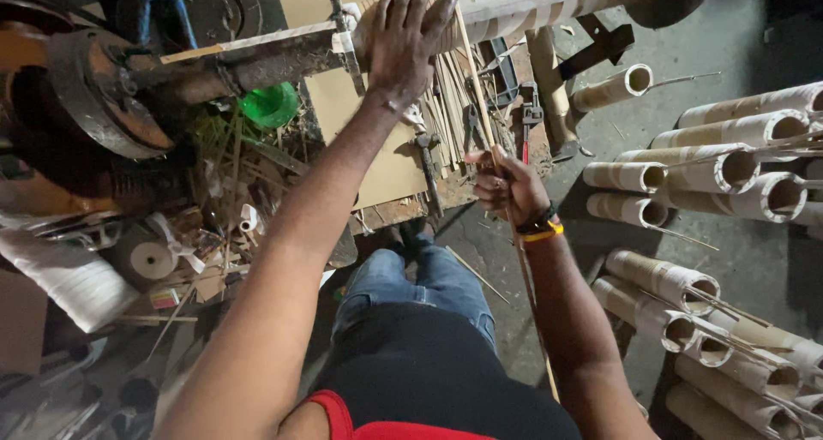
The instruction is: The person wraps a strip of paper around a thin wooden rod by hand, then places the rod on a rotating spindle machine and winds additional paper around it to build up a paper-covered tube. They repeat the process with another rod, steadying the work on the machine with one hand while feeding paper with the other.
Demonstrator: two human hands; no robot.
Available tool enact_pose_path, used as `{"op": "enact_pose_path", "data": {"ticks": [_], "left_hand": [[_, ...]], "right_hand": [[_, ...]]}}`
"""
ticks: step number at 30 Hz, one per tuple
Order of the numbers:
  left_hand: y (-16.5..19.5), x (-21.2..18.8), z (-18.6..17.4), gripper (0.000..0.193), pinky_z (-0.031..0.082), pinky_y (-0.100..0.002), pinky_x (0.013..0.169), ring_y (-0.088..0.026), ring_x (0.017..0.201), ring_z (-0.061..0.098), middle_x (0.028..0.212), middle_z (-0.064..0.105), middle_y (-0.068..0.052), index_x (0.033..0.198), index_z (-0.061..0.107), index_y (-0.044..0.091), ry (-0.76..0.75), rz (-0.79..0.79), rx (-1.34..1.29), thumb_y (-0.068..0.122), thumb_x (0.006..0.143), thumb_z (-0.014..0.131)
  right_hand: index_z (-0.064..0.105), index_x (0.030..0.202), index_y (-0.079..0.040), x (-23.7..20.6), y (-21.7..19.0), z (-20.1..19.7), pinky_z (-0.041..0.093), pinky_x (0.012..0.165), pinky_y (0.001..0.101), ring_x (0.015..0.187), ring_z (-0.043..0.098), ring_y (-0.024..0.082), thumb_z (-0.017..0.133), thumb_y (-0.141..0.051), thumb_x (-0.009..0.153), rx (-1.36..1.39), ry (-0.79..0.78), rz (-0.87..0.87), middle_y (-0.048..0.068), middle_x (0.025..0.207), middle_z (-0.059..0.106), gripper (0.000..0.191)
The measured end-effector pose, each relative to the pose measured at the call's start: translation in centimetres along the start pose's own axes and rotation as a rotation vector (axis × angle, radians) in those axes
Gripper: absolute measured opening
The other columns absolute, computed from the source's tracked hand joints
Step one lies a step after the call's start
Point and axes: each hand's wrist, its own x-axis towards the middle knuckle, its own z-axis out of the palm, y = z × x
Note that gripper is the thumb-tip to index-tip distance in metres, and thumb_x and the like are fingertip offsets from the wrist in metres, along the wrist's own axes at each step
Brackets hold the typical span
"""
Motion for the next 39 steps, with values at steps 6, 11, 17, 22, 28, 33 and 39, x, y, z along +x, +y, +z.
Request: {"op": "enact_pose_path", "data": {"ticks": [6,11,17,22,28,33,39], "left_hand": [[0.5,0.0,-1.1,0.115,0.022,-0.055,0.123,-0.036,0.149,0.033,0.163,0.033,-0.018,0.166,0.024,0.026,-0.088,-0.013,0.024,0.012,0.069,0.084],[1.2,0.5,-2.8,0.114,0.018,-0.057,0.122,-0.039,0.147,0.028,0.161,0.03,-0.02,0.162,0.023,0.024,-0.213,-0.055,-0.087,0.021,0.067,0.085],[1.4,0.2,-3.4,0.106,0.02,-0.054,0.126,-0.035,0.153,0.03,0.166,0.034,-0.013,0.169,0.03,0.026,-0.077,0.007,0.035,0.023,0.078,0.085],[1.3,0.9,-4.5,0.103,0.022,-0.058,0.122,-0.036,0.147,0.034,0.164,0.035,-0.014,0.163,0.036,0.027,-0.147,-0.02,-0.096,0.034,0.076,0.09],[0.9,1.4,-5.5,0.106,0.021,-0.061,0.12,-0.036,0.146,0.037,0.162,0.036,-0.012,0.16,0.036,0.029,-0.159,-0.01,-0.082,0.044,0.072,0.093],[0.8,1.5,-5.3,0.11,0.021,-0.062,0.118,-0.037,0.145,0.036,0.163,0.033,-0.012,0.16,0.036,0.029,-0.182,-0.023,-0.074,0.046,0.069,0.094],[0.8,1.4,-5.1,0.104,0.023,-0.063,0.119,-0.037,0.146,0.038,0.163,0.033,-0.012,0.16,0.039,0.029,-0.129,-0.014,-0.058,0.04,0.073,0.094]], "right_hand": [[0.066,0.127,-0.009,0.7,-0.7,0.7,0.027,0.042,0.0204,0.051,0.033,0.004,0.049,-0.04,0.109,-0.009,0.146,0.004,-0.011,0.062,0.032,0.04],[0.061,0.085,-0.009,1.6,0.7,0.8,0.03,0.041,0.0238,0.05,0.042,0.005,0.057,-0.041,0.108,-0.706,0.546,-0.318,-0.007,0.064,0.045,0.04],[0.062,0.077,-0.009,1.7,1.2,-0.2,0.028,0.046,0.0239,0.054,0.041,0.004,0.058,-0.042,0.106,-0.888,0.566,-0.413,-0.006,0.063,0.048,0.044],[0.063,0.076,-0.007,3.1,0.0,0.1,0.032,0.051,0.0234,0.057,0.044,0.004,0.057,-0.041,0.107,-0.96,0.538,-0.503,-0.005,0.064,0.05,0.046],[0.065,0.09,-0.004,5.0,-2.0,0.9,0.042,0.043,0.0302,0.048,0.048,0.011,0.052,-0.037,0.107,-0.771,0.454,-0.344,0.0,0.064,0.056,0.039],[0.065,0.09,0.0,1.7,0.1,-0.5,0.052,0.051,0.0338,0.052,0.055,0.016,0.052,-0.031,0.109,-0.5,0.23,-0.395,0.005,0.066,0.06,0.039],[0.064,0.091,0.002,-1.0,3.1,-2.6,0.049,0.056,0.032,0.059,0.058,0.016,0.05,-0.034,0.108,-0.536,0.356,-0.353,0.008,0.072,0.062,0.042]]}}
